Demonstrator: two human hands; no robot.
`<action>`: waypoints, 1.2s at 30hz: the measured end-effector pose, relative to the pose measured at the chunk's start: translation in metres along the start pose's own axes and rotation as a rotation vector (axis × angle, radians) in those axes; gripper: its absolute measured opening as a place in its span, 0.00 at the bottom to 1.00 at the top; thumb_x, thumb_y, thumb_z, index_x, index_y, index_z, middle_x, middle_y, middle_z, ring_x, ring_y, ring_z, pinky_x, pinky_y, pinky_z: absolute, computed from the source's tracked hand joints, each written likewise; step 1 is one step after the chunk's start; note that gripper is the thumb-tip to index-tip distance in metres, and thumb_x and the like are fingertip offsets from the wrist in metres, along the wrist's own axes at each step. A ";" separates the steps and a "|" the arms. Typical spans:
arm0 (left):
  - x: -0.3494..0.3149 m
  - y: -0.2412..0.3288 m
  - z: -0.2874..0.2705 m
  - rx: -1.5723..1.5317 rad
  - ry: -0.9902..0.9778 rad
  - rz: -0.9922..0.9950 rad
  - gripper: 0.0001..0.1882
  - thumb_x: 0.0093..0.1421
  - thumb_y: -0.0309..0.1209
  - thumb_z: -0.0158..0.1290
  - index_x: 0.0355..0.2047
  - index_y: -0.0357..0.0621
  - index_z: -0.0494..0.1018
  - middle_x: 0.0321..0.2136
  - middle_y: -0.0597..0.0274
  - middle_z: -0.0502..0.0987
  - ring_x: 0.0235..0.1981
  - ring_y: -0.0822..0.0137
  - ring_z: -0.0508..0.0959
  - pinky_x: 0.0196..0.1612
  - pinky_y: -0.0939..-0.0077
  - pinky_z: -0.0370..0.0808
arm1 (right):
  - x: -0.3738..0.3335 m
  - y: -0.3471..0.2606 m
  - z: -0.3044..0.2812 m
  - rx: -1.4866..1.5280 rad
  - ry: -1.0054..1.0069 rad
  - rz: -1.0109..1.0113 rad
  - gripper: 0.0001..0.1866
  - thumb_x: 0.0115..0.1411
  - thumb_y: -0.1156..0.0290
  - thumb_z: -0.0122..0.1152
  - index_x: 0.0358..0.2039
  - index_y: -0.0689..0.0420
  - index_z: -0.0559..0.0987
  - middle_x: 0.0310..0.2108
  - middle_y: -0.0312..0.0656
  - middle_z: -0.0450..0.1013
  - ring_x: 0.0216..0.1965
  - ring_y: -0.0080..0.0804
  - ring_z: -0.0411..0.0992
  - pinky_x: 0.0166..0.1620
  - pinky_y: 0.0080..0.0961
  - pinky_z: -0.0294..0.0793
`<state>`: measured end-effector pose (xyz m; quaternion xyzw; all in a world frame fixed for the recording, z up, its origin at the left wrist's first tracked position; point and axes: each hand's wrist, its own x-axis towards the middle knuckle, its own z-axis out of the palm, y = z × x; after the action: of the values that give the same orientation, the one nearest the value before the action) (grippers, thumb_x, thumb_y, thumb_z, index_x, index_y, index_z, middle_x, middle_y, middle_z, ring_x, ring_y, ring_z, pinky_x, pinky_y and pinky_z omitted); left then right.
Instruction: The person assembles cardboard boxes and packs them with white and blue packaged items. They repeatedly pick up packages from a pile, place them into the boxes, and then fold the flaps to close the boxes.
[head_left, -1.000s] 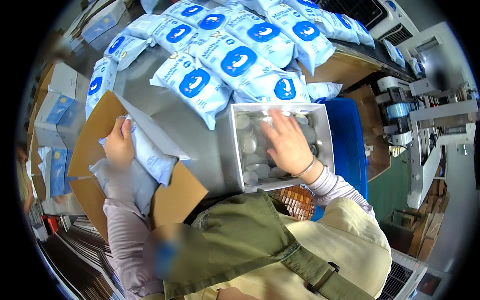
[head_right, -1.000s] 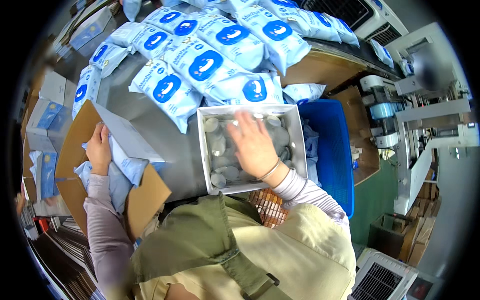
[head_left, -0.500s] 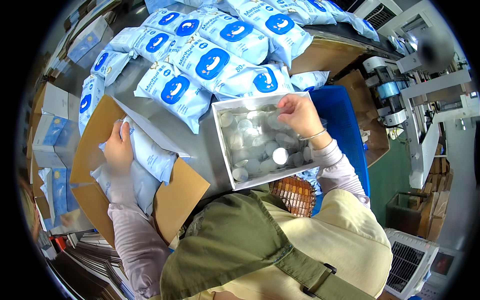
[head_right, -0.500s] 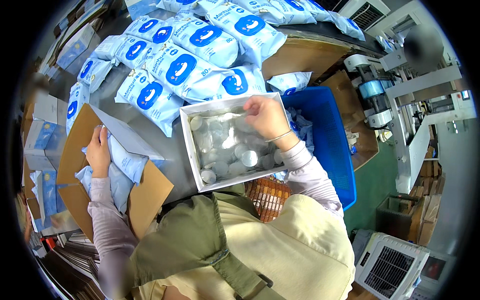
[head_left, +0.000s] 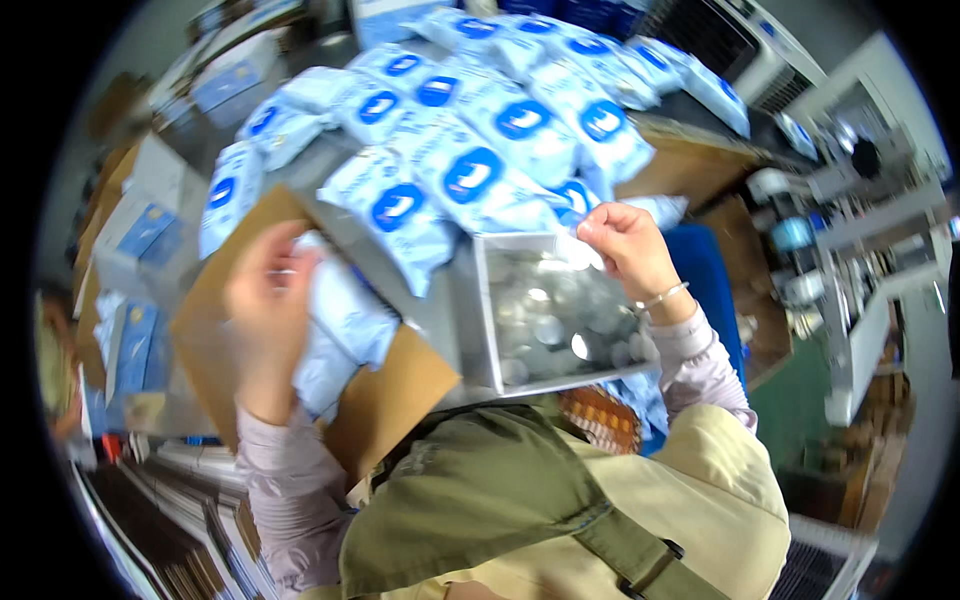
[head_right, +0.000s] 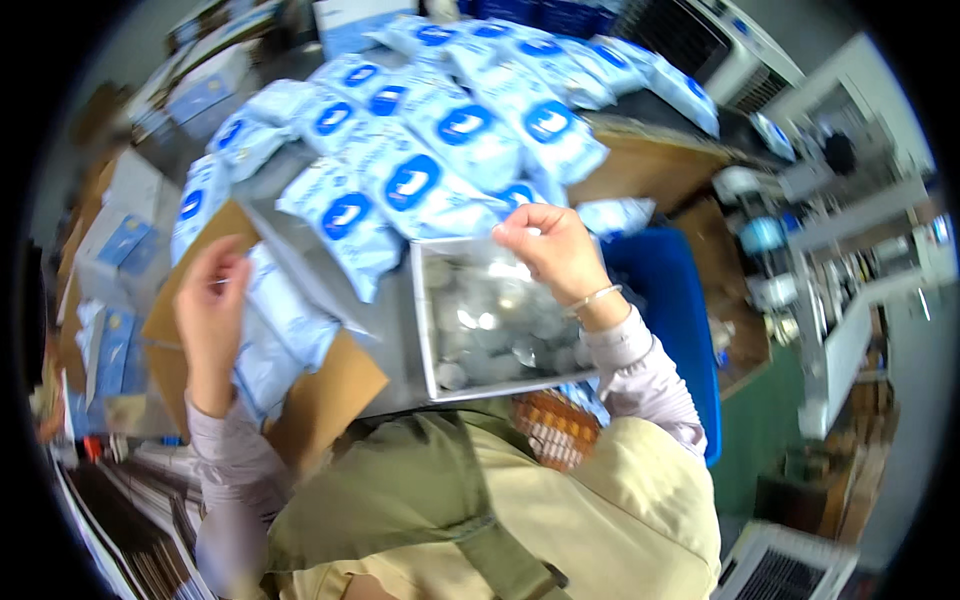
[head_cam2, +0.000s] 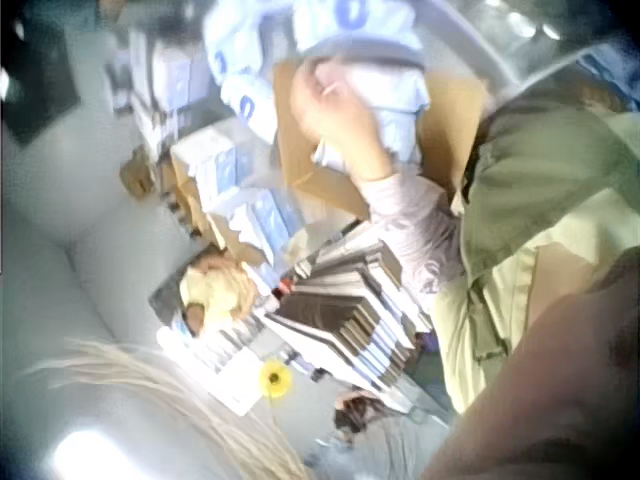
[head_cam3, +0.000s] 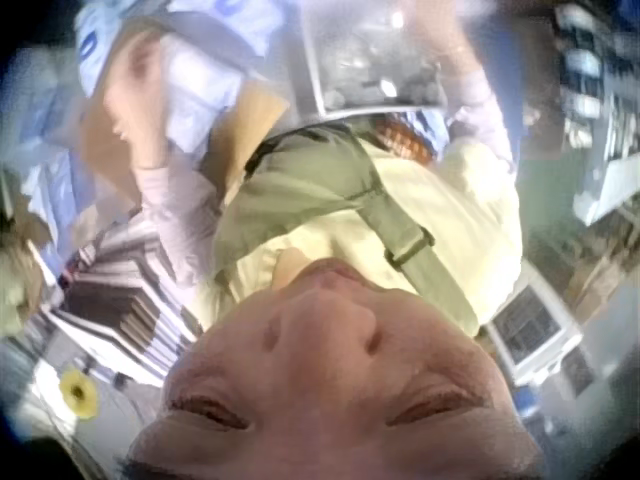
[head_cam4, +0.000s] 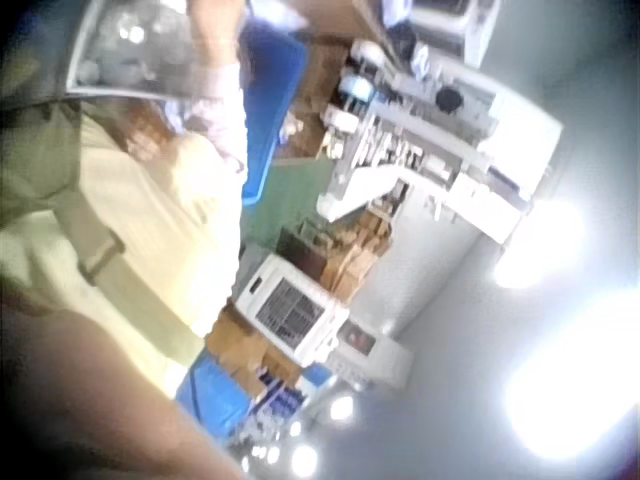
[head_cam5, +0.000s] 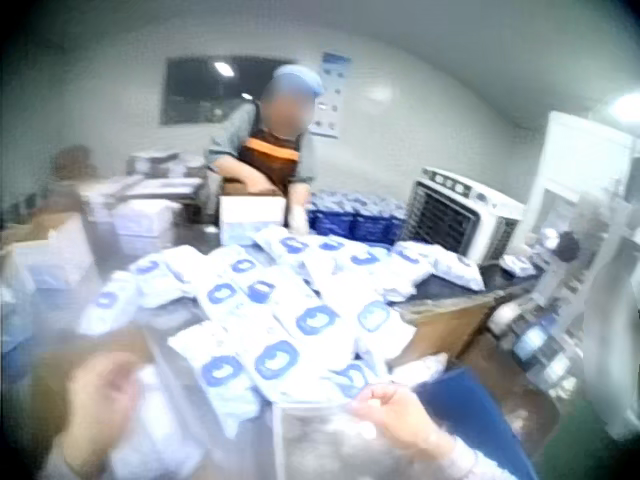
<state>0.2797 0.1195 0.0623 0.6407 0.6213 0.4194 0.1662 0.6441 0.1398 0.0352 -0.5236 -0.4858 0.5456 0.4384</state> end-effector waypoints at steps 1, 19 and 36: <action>-0.010 0.018 0.002 -0.380 -0.128 -0.029 0.18 0.54 0.24 0.59 0.46 0.40 0.73 0.28 0.63 0.77 0.31 0.74 0.76 0.35 0.80 0.73 | 0.005 -0.011 0.028 0.040 -0.078 -0.050 0.06 0.55 0.70 0.66 0.23 0.55 0.78 0.15 0.24 0.66 0.14 0.10 0.57 0.16 0.11 0.52; -0.092 -0.078 -0.033 0.358 0.242 -0.275 0.26 0.47 0.27 0.63 0.47 0.30 0.72 0.37 0.44 0.76 0.23 0.61 0.74 0.29 0.74 0.73 | 0.003 -0.012 0.035 -1.033 -0.474 -0.141 0.18 0.47 0.76 0.69 0.41 0.62 0.78 0.32 0.44 0.76 0.32 0.29 0.74 0.37 0.21 0.73; -0.251 -0.012 -0.277 1.511 0.849 -0.338 0.38 0.50 0.37 0.64 0.60 0.47 0.62 0.61 0.45 0.59 0.63 0.45 0.57 0.62 0.54 0.55 | 0.037 0.055 0.194 -0.688 -0.814 -0.580 0.57 0.42 0.62 0.77 0.64 0.68 0.49 0.64 0.56 0.53 0.65 0.44 0.53 0.64 0.33 0.54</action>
<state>0.0966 -0.1988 0.1342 0.2692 0.8281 0.0692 -0.4868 0.4500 0.1548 -0.0281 -0.2309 -0.8859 0.3718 0.1536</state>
